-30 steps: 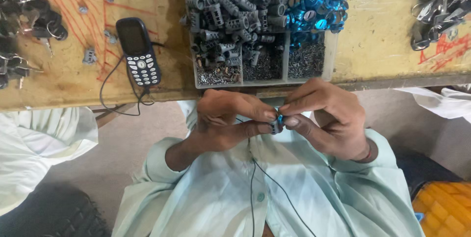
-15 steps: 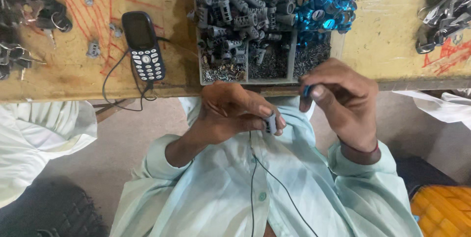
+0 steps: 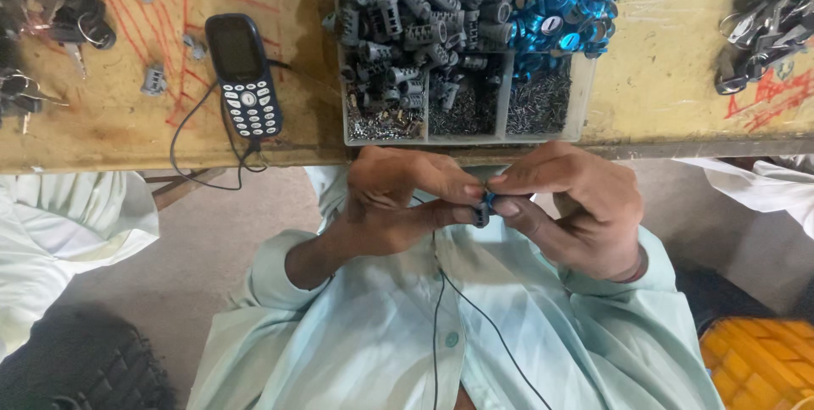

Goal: The person sits at a workbench assembling small plastic components. They pick gray and blue plastic pieces from a compartmented tray, press the pieces together by hand to fit them, and place the assembled parts aside, repeating the cycle with new pieces.

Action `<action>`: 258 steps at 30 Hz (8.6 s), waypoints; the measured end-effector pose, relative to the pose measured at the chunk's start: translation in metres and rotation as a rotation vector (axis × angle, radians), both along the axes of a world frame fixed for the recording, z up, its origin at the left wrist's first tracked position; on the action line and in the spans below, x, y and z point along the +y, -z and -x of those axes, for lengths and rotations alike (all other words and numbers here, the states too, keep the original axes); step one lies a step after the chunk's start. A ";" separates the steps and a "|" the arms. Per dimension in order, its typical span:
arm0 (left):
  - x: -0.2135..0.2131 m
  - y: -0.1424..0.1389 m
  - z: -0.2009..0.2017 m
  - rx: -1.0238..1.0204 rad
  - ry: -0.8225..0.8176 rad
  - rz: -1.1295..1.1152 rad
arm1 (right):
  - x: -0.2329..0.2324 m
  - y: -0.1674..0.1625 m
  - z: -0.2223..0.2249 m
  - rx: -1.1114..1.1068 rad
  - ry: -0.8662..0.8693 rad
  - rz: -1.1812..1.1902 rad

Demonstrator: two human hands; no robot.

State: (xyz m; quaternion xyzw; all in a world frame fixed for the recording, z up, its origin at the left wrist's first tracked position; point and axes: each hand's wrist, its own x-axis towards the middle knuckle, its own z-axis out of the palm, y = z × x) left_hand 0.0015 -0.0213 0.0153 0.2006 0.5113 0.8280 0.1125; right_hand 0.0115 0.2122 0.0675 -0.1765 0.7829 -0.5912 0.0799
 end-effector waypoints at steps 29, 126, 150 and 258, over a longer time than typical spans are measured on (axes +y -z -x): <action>-0.008 -0.015 0.012 0.950 -0.211 0.725 | 0.023 0.014 -0.012 -0.644 0.080 0.269; -0.017 -0.002 -0.004 -0.045 -0.360 0.653 | 0.000 0.046 0.049 -0.017 -0.044 -0.355; 0.036 0.007 -0.003 -0.035 -0.350 0.478 | -0.012 0.059 0.010 -0.353 0.088 0.314; 0.023 0.011 -0.011 -0.258 0.154 0.224 | -0.026 0.064 0.049 0.293 0.020 -0.844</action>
